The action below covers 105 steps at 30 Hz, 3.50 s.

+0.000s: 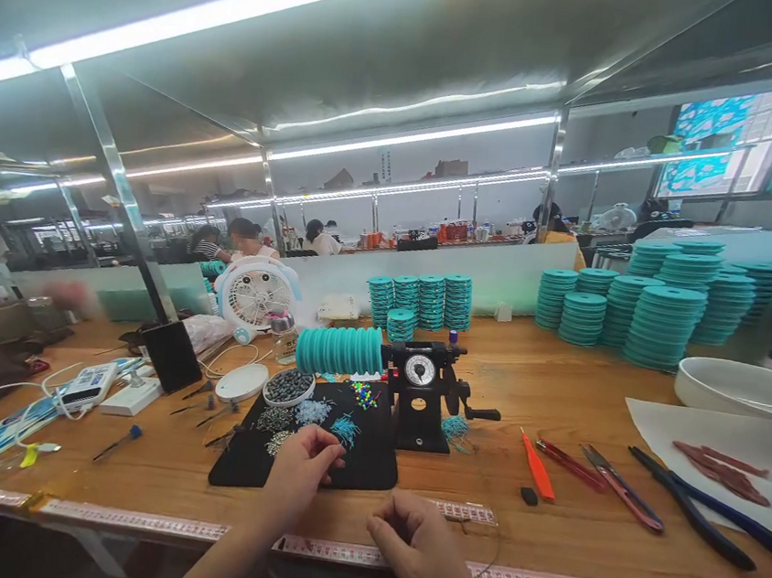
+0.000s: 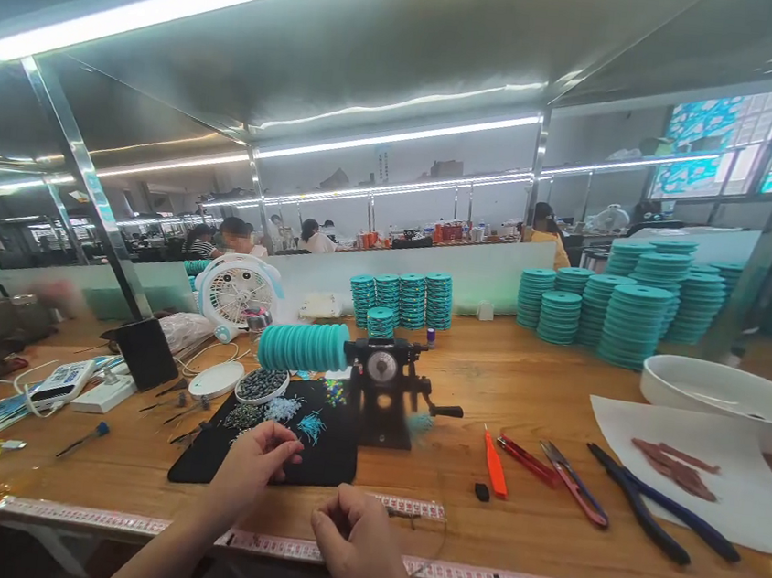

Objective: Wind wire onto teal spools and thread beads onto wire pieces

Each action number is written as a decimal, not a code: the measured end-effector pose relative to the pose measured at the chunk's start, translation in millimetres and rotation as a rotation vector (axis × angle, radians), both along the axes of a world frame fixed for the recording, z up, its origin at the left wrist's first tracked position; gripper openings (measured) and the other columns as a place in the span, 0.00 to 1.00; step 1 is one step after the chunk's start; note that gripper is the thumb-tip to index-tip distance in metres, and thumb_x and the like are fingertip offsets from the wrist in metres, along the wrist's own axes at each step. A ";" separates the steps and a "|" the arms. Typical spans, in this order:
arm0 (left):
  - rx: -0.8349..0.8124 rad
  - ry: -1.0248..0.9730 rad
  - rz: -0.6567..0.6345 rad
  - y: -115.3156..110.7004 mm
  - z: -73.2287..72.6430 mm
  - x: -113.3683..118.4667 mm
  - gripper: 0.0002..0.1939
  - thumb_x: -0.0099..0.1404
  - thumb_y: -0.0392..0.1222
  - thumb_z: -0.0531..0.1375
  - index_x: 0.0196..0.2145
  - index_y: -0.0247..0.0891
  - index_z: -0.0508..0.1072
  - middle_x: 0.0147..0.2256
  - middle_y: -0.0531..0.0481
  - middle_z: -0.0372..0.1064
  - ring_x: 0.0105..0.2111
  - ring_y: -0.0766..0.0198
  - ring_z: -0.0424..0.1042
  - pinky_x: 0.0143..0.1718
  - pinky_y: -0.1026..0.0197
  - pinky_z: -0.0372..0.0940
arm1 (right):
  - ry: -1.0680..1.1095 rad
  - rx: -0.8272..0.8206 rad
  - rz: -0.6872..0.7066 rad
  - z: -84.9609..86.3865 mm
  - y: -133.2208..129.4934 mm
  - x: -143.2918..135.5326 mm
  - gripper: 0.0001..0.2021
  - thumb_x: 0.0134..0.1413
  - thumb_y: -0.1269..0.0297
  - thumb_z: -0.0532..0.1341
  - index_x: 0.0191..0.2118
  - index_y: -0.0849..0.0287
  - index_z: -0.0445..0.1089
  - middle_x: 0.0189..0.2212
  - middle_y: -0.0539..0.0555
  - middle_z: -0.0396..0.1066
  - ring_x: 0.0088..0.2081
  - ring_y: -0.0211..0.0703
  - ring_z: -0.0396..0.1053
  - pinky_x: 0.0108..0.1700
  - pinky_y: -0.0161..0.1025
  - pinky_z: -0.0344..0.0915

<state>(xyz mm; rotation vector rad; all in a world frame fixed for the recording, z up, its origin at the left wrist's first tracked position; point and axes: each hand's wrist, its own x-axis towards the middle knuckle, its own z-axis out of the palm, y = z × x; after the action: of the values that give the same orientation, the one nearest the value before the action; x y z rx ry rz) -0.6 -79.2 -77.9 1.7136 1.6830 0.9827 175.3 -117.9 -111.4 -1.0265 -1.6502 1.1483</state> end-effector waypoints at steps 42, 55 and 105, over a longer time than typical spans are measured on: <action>-0.230 -1.073 0.004 -45.0 8.6 30.7 0.16 0.46 0.44 0.70 0.26 0.33 0.69 0.23 0.54 0.65 0.22 0.73 0.62 0.20 0.72 0.57 | 0.380 -0.174 -0.014 1.9 9.3 3.9 0.14 0.46 0.55 0.63 0.24 0.62 0.71 0.20 0.49 0.64 0.25 0.37 0.57 0.29 0.34 0.55; -0.619 -1.625 -0.156 -56.0 -3.6 53.8 0.26 0.46 0.45 0.70 0.11 0.36 0.55 0.09 0.60 0.47 0.11 0.77 0.47 0.14 0.73 0.46 | 0.570 -0.204 0.044 26.2 -19.3 -17.1 0.14 0.47 0.55 0.64 0.23 0.61 0.67 0.19 0.53 0.72 0.20 0.42 0.70 0.27 0.39 0.70; 0.122 -0.713 0.065 -41.7 3.0 0.0 0.13 0.57 0.50 0.62 0.25 0.39 0.66 0.18 0.56 0.61 0.20 0.67 0.62 0.21 0.66 0.59 | -0.783 0.304 -0.323 1.8 10.7 39.1 0.11 0.56 0.73 0.51 0.27 0.59 0.68 0.32 0.59 0.69 0.39 0.54 0.65 0.36 0.44 0.60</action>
<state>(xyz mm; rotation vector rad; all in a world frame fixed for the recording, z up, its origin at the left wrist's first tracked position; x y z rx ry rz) -0.6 -121.0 -74.9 1.1618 1.2233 1.5244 214.4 -107.3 -109.7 -1.5767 -2.0511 0.2552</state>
